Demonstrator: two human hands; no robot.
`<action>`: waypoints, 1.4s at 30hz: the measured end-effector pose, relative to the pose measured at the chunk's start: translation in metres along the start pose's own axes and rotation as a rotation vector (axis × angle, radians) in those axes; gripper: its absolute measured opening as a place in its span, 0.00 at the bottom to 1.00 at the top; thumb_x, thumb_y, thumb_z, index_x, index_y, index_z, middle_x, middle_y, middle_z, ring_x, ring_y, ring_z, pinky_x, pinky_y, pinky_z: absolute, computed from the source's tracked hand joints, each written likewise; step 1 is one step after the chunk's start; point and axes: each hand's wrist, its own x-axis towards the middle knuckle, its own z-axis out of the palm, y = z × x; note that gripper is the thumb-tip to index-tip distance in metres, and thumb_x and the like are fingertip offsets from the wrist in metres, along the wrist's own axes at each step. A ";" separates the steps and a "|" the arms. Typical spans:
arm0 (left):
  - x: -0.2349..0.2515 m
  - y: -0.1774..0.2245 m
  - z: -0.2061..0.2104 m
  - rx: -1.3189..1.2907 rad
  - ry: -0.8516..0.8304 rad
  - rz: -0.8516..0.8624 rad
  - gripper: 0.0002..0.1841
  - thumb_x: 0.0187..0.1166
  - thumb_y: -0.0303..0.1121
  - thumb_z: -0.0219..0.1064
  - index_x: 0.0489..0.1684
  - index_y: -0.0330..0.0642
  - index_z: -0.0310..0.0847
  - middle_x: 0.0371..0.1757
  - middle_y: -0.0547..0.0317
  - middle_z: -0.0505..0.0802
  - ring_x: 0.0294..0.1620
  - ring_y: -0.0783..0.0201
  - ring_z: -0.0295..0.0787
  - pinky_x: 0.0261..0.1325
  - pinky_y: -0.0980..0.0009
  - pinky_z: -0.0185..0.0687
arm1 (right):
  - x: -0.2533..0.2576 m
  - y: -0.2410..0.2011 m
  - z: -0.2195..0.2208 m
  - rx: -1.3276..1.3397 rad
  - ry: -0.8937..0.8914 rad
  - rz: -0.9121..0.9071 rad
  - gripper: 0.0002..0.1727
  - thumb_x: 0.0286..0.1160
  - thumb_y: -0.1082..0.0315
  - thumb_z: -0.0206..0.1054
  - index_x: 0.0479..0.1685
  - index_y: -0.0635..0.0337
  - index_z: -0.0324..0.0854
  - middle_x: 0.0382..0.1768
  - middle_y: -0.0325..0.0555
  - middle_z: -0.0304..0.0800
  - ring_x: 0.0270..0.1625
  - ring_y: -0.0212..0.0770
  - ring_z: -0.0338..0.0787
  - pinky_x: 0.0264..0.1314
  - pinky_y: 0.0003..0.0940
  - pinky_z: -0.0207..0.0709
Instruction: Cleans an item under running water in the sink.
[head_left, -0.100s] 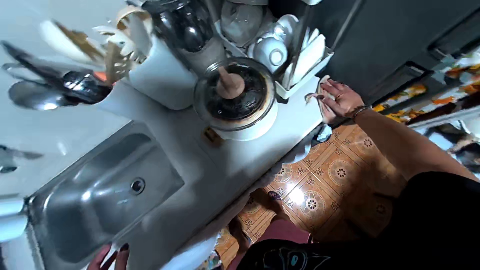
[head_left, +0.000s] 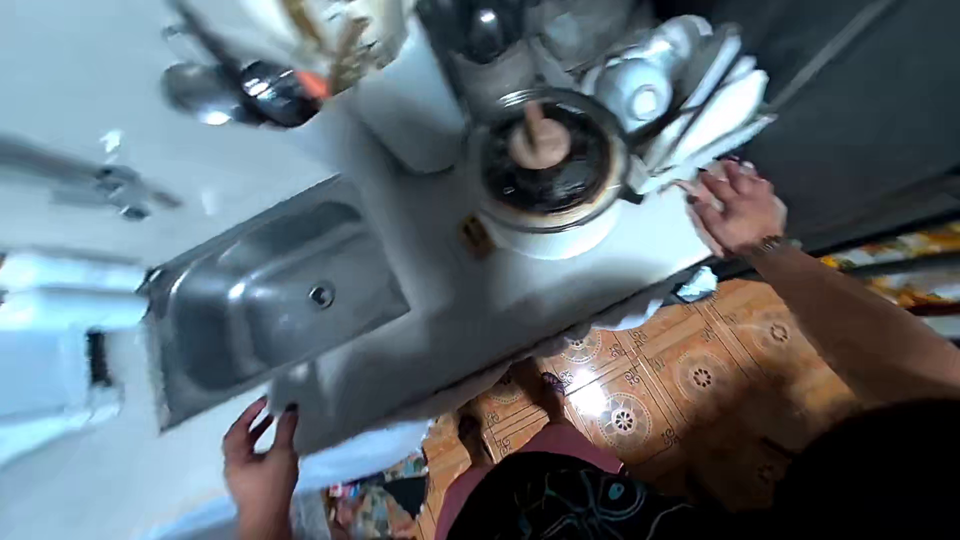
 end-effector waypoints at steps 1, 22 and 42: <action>-0.004 -0.005 -0.005 0.004 0.047 -0.036 0.29 0.81 0.29 0.64 0.79 0.20 0.66 0.81 0.24 0.72 0.80 0.42 0.72 0.81 0.54 0.69 | -0.011 -0.010 0.003 0.002 0.025 -0.067 0.39 0.82 0.30 0.43 0.90 0.35 0.66 0.94 0.51 0.55 0.94 0.64 0.54 0.87 0.75 0.50; -0.314 -0.349 -0.183 0.146 0.364 -1.253 0.29 0.82 0.42 0.70 0.78 0.36 0.75 0.81 0.24 0.73 0.79 0.27 0.72 0.77 0.32 0.68 | -0.159 -0.541 0.146 0.155 -0.185 -1.592 0.25 0.89 0.54 0.52 0.82 0.41 0.77 0.85 0.49 0.73 0.88 0.59 0.69 0.85 0.65 0.63; -0.296 -0.533 -0.264 -0.385 0.232 -1.365 0.27 0.85 0.40 0.69 0.74 0.27 0.76 0.70 0.27 0.84 0.75 0.35 0.79 0.80 0.42 0.70 | -0.378 -1.150 0.255 0.085 -0.517 -1.650 0.31 0.87 0.56 0.60 0.89 0.51 0.67 0.92 0.49 0.59 0.95 0.55 0.54 0.92 0.62 0.48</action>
